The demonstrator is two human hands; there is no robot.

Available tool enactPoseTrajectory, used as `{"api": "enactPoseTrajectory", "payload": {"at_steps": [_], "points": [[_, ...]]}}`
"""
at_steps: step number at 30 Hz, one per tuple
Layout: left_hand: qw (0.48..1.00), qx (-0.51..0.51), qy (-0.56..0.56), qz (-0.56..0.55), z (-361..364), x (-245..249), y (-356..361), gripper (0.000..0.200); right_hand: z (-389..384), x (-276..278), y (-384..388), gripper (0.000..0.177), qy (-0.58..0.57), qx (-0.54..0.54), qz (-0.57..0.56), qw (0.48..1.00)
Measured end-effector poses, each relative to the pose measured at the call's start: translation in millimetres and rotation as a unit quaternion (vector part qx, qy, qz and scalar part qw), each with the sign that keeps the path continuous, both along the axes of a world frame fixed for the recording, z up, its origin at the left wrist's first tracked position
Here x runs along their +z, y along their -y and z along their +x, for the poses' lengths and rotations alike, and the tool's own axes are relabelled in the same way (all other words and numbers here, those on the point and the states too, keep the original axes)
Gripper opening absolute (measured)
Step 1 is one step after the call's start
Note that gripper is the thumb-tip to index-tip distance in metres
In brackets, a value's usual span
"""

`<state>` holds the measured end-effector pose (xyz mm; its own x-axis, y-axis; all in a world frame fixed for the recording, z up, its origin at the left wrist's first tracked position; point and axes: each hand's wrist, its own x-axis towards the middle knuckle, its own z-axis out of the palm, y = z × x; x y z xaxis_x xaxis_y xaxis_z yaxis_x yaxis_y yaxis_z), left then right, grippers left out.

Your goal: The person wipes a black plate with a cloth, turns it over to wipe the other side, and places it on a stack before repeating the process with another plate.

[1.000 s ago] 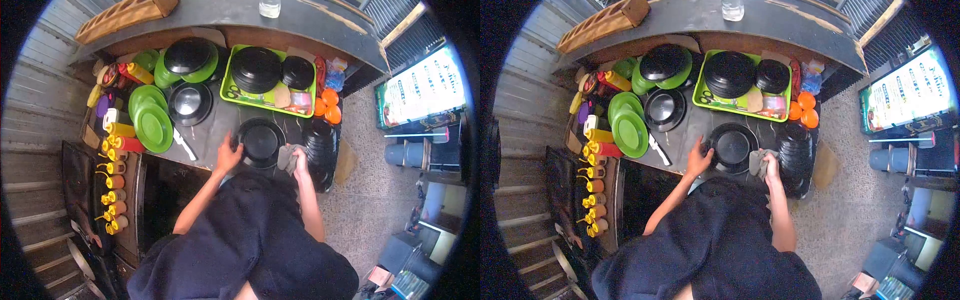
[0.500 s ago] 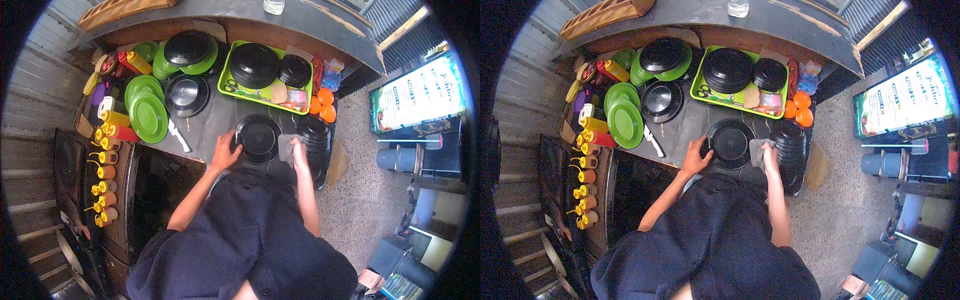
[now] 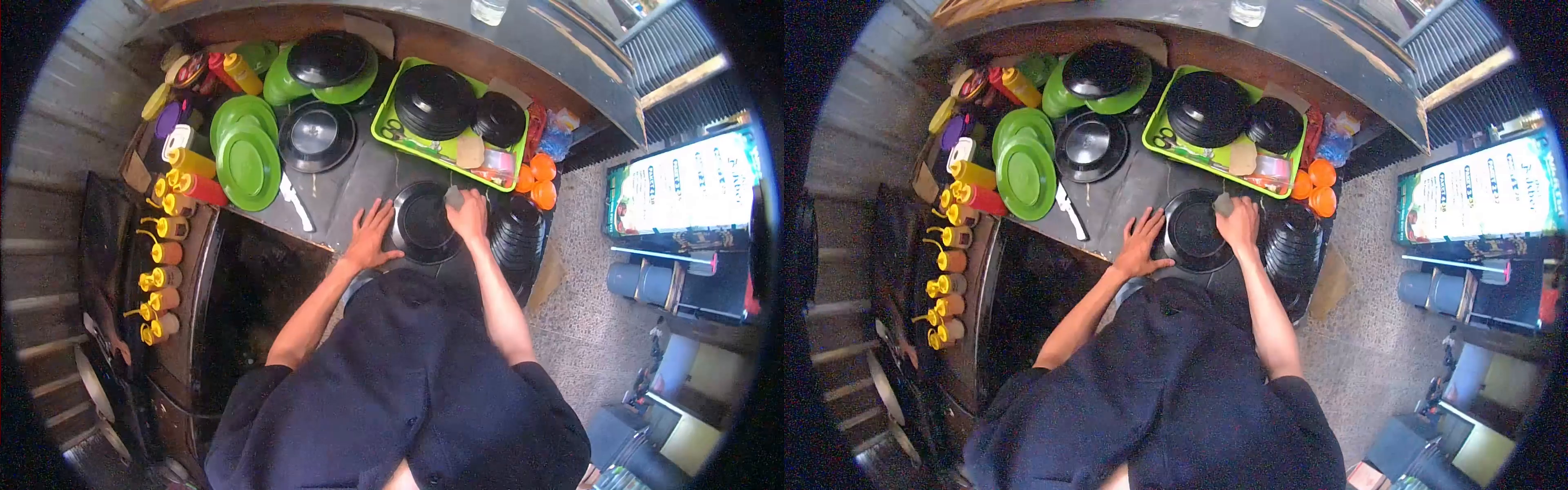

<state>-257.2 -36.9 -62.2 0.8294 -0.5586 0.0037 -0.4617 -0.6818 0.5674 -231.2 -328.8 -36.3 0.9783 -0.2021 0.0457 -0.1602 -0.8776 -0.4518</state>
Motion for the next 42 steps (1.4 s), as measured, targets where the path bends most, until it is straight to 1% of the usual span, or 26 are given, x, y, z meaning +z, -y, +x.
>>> {"api": "enactPoseTrajectory", "payload": {"at_steps": [2,4,7,10,11,12,13,14,15,16,17,18,20,22,24,28,30,32,34,36,38,39,40,42], "points": [[1.000,0.004,-0.007,-0.004,1,3,0,0.118,18,1,-7,0.038,-0.006,0.020,-0.023,1.000],[1.000,0.001,-0.015,-0.004,1,3,0,0.119,29,-1,-24,0.039,0.031,0.052,-0.022,0.998],[1.000,0.000,-0.021,-0.003,1,2,-2,0.119,40,-3,-57,0.040,0.052,0.121,-0.034,0.991],[1.000,0.005,-0.009,0.001,0,-5,-1,0.118,39,-5,-87,0.042,0.042,0.157,-0.016,0.987],[1.000,0.006,-0.004,0.018,0,-8,-1,0.117,36,-4,-96,0.042,0.040,0.159,-0.016,0.986],[1.000,0.007,-0.005,0.018,0,-5,-1,0.117,34,-6,-103,0.042,0.035,0.184,0.001,0.982],[0.999,0.000,-0.021,0.048,2,-1,-1,0.117,33,-7,-105,0.042,0.030,0.209,0.018,0.977],[0.996,-0.008,-0.037,0.077,2,3,-1,0.117,33,-7,-103,0.042,0.030,0.208,0.017,0.978],[0.996,-0.010,-0.036,0.077,2,3,-1,0.117,34,-9,-98,0.043,0.033,0.213,0.026,0.976],[0.995,-0.004,-0.013,0.094,0,4,-1,0.117,35,-8,-94,0.044,0.035,0.218,0.035,0.975],[0.994,0.002,0.011,0.111,-2,5,-2,0.118,38,-13,-91,0.043,0.049,0.213,0.017,0.976],[0.994,0.000,0.011,0.112,-2,4,-2,0.118,41,-13,-84,0.043,0.049,0.211,0.018,0.976],[0.995,0.012,0.049,0.084,-4,2,-2,0.120,44,-11,-69,0.045,0.046,0.181,-0.021,0.982],[0.995,0.013,0.048,0.091,-5,3,-1,0.120,43,-10,-47,0.047,0.039,0.137,-0.013,0.990],[0.994,0.011,0.048,0.097,-5,5,-1,0.120,37,-15,-23,0.043,0.025,0.085,-0.021,0.996],[0.994,0.012,0.050,0.096,-4,6,-1,0.119,-1,-8,3,0.040,0.021,0.022,0.000,1.000],[0.993,0.006,0.056,0.104,-3,7,1,0.119,-26,-4,8,0.039,0.019,-0.027,0.035,0.999],[0.992,0.014,0.051,0.113,-4,7,2,0.119,-54,-1,0,0.039,0.033,-0.053,0.039,0.997],[0.992,0.008,0.047,0.116,-5,6,3,0.120,-80,9,-11,0.041,-0.003,-0.088,0.061,0.994],[0.994,0.016,0.052,0.100,-5,4,3,0.121,-103,12,-21,0.044,-0.010,-0.100,0.079,0.992],[0.994,0.008,0.046,0.104,-4,6,3,0.122,-124,6,-28,0.035,-0.009,-0.082,0.085,0.993],[0.994,0.009,0.041,0.100,-4,5,3,0.121,-131,5,-30,0.039,-0.003,-0.072,0.099,0.993],[0.994,0.010,0.036,0.098,-4,4,3,0.121,-133,3,-26,0.039,0.000,-0.076,0.099,0.992],[0.996,0.004,0.031,0.078,-4,3,2,0.121,-135,-1,-20,0.039,0.011,-0.041,0.144,0.989]]}}
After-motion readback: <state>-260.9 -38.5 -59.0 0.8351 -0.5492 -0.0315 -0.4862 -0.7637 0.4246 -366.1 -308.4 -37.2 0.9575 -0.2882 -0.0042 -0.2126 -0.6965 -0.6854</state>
